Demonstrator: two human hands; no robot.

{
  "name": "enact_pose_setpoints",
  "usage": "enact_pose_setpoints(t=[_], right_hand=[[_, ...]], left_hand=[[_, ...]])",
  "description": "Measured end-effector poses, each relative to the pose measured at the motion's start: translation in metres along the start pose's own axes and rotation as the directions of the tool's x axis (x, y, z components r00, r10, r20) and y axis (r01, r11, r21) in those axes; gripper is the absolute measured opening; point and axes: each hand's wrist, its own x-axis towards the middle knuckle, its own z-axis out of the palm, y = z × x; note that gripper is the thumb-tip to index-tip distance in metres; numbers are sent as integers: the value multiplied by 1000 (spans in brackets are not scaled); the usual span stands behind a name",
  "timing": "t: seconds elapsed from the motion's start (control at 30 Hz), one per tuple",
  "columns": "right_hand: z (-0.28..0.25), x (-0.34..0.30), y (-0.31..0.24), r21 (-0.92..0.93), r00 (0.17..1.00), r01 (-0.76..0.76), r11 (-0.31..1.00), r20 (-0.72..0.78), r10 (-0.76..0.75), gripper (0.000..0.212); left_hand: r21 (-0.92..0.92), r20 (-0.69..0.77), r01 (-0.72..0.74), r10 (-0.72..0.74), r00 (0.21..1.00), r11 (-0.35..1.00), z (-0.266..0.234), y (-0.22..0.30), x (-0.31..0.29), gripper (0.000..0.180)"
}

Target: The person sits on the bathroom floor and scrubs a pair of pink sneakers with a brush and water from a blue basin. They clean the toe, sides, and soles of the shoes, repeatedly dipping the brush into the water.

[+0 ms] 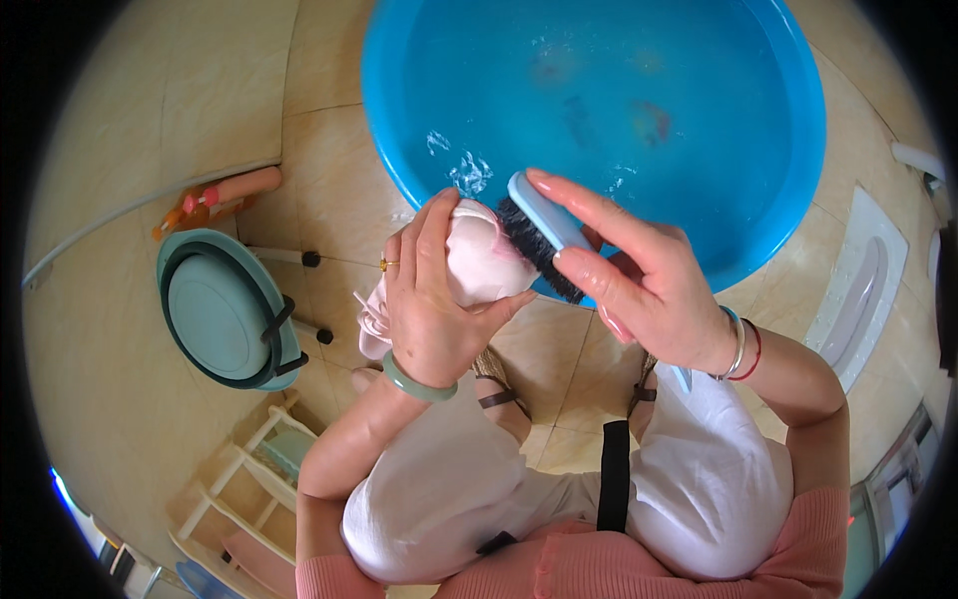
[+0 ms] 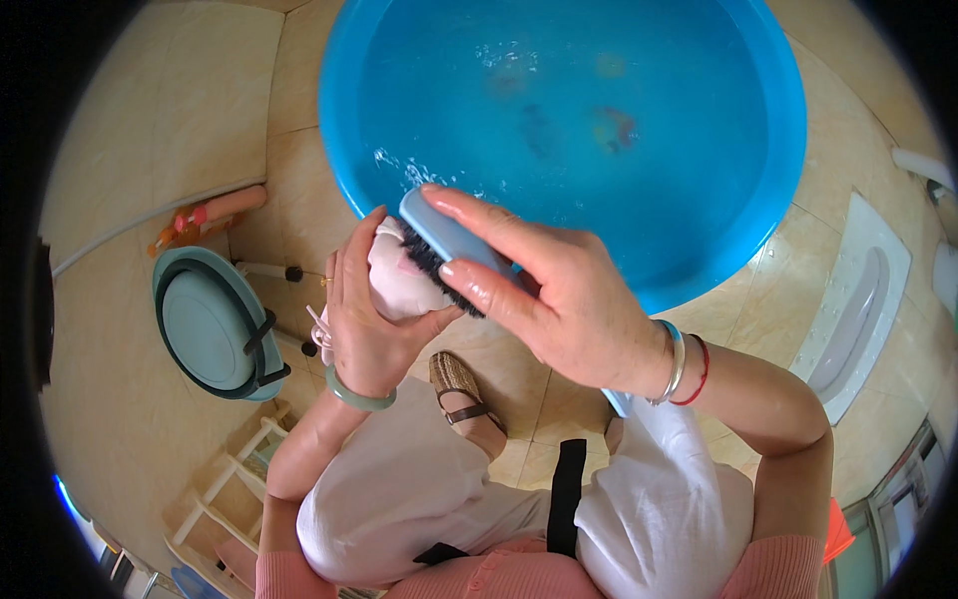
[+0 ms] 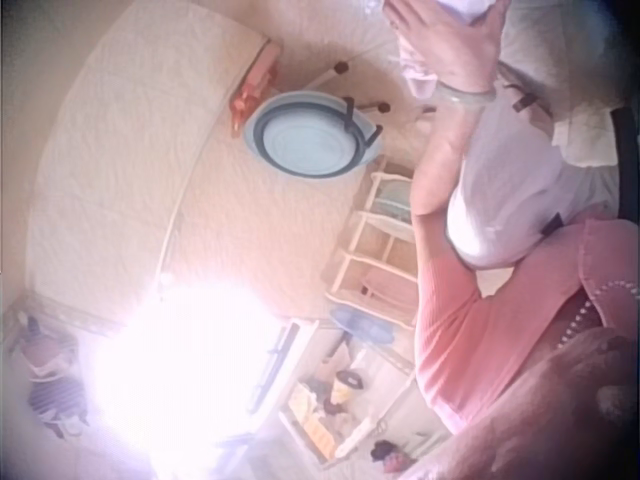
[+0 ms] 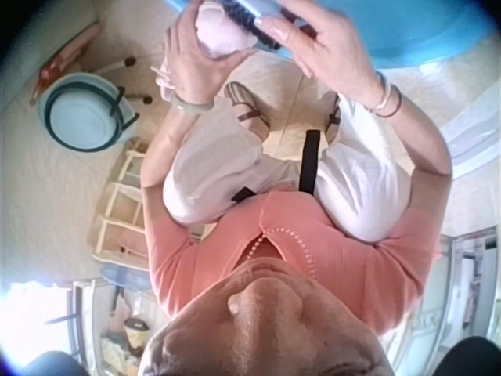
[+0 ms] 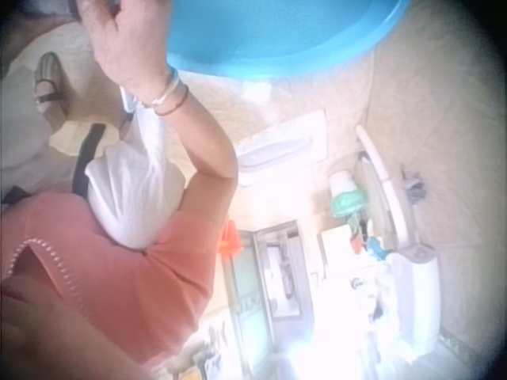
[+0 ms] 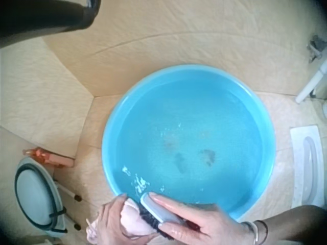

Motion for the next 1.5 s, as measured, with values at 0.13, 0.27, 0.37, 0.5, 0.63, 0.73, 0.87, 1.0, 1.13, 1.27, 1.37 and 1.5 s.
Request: enact_pose_setpoints(t=[0.13,0.27,0.37,0.5,0.63,0.73,0.87,1.0,1.13,1.27,1.37,1.5], right_hand=[[8,8,16,-96,980,168,981,-90,-176,48],[10,26,15,-104,990,88,991,-98,-99,46],[6,41,13,-35,997,-61,997,-42,60,42],[-1,45,26,55,944,-329,943,2,329,41],[-1,19,13,113,964,-250,962,-63,258,42],[6,9,10,25,995,-23,999,-100,25,42],[9,25,13,-94,986,106,990,-116,-116,40],[0,51,7,-130,999,12,991,-39,-18,41],[-6,76,66,-505,985,161,848,35,-166,41],[-34,60,85,-793,995,31,609,-35,-96,36],[-47,55,77,-728,994,-87,680,-105,15,40],[-24,33,30,-154,995,-34,988,-96,19,42]], left_hand=[[36,-13,-33,33,999,999,4,4,3,106],[58,-40,-56,59,997,997,5,3,5,106],[55,-38,-54,56,998,997,4,-1,6,106],[17,9,-39,39,999,999,0,4,4,105],[12,14,-40,40,999,999,-3,1,0,106],[28,10,-58,57,998,998,-1,1,3,107],[42,-27,-109,111,993,993,4,1,6,106],[19,-17,-49,49,999,999,2,-3,10,107],[-2,35,-62,62,997,998,-2,-2,9,107],[-53,29,-40,42,999,998,-4,-8,5,107],[-66,57,-13,16,998,998,-5,-5,12,107],[-50,77,-3,7,997,999,-9,-1,11,109]])
